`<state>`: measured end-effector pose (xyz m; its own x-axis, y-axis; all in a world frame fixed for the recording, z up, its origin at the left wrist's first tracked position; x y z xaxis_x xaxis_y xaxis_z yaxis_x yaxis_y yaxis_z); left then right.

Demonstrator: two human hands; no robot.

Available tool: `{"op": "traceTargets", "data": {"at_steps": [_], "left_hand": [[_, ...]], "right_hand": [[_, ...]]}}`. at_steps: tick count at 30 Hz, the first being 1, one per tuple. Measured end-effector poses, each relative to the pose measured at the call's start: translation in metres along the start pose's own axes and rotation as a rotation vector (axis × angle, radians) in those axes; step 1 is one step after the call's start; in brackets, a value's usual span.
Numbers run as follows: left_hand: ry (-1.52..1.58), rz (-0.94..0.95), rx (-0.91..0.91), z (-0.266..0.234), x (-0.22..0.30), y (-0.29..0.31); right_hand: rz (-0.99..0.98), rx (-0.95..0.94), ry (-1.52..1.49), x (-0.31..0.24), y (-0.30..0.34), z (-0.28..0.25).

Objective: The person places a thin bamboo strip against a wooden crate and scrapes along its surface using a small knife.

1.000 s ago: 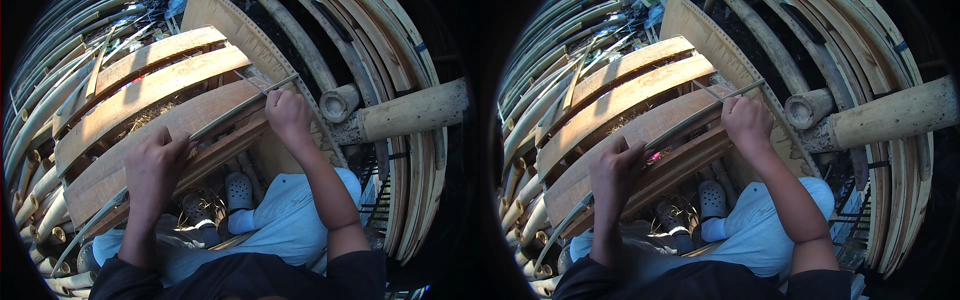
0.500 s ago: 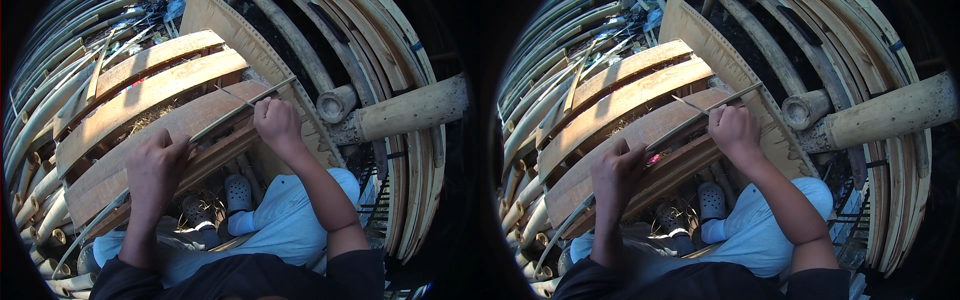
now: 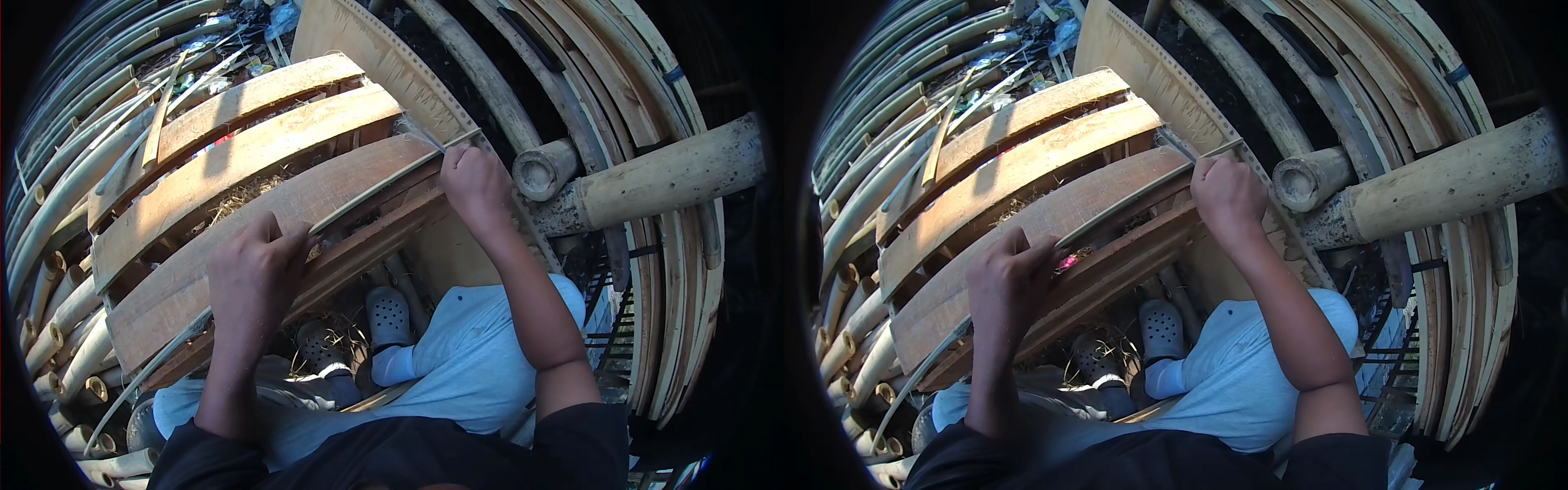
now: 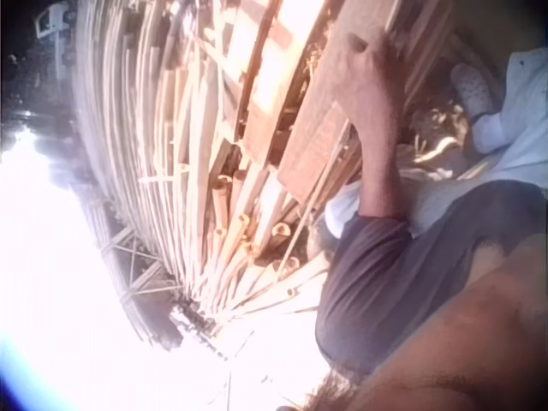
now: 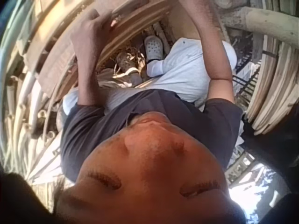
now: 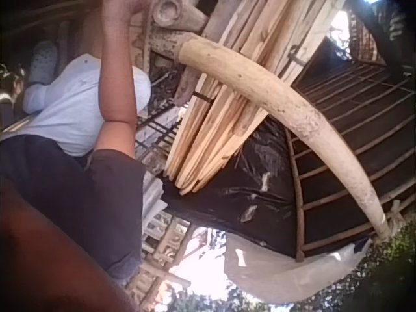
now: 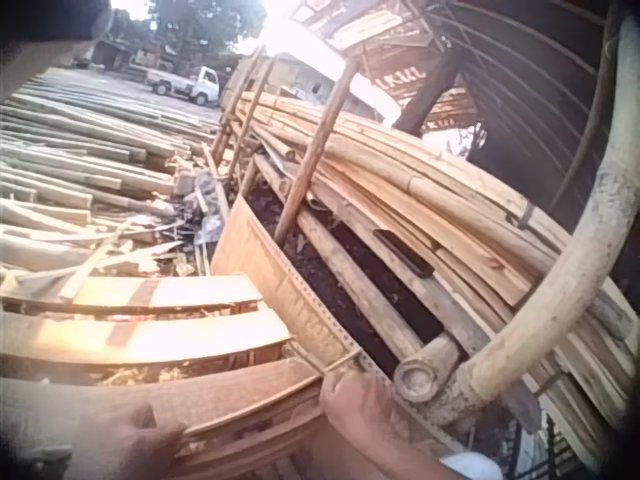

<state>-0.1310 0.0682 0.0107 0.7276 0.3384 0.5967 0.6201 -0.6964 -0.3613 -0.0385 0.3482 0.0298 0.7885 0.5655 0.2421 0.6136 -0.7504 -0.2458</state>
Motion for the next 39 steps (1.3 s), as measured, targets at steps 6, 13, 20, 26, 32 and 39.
{"op": "traceTargets", "data": {"at_steps": [6,13,20,26,32,39], "left_hand": [[0.017,-0.003,-0.02,-0.003,0.001,-0.003],[0.023,0.007,-0.006,-0.002,-0.004,-0.002],[0.011,0.003,-0.008,0.0,-0.005,-0.002],[0.005,-0.004,-0.002,-0.003,0.0,-0.003],[0.006,-0.014,-0.013,-0.001,-0.001,-0.002],[0.007,-0.012,-0.006,0.0,-0.004,-0.002]], "right_hand": [[0.032,0.105,0.015,0.014,-0.009,0.001],[-0.104,0.001,-0.077,-0.019,0.021,0.008],[-0.072,-0.04,-0.065,-0.024,0.028,-0.003],[-0.017,-0.038,0.018,-0.008,0.007,-0.007],[-0.099,-0.04,-0.043,-0.015,0.015,-0.001],[-0.205,-0.128,-0.101,-0.042,0.039,0.002]]}}
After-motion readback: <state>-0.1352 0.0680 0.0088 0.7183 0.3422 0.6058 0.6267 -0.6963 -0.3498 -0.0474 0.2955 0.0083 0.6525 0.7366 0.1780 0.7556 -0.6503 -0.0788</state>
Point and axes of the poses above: each hand's wrist, its own y-axis away from the middle knuckle, its own z-axis out of the palm, x = y × z, the point moved 8 cm from there along -y, towards the middle knuckle, and after that the axes turned 15 degrees about y, right-handed, at the moved point
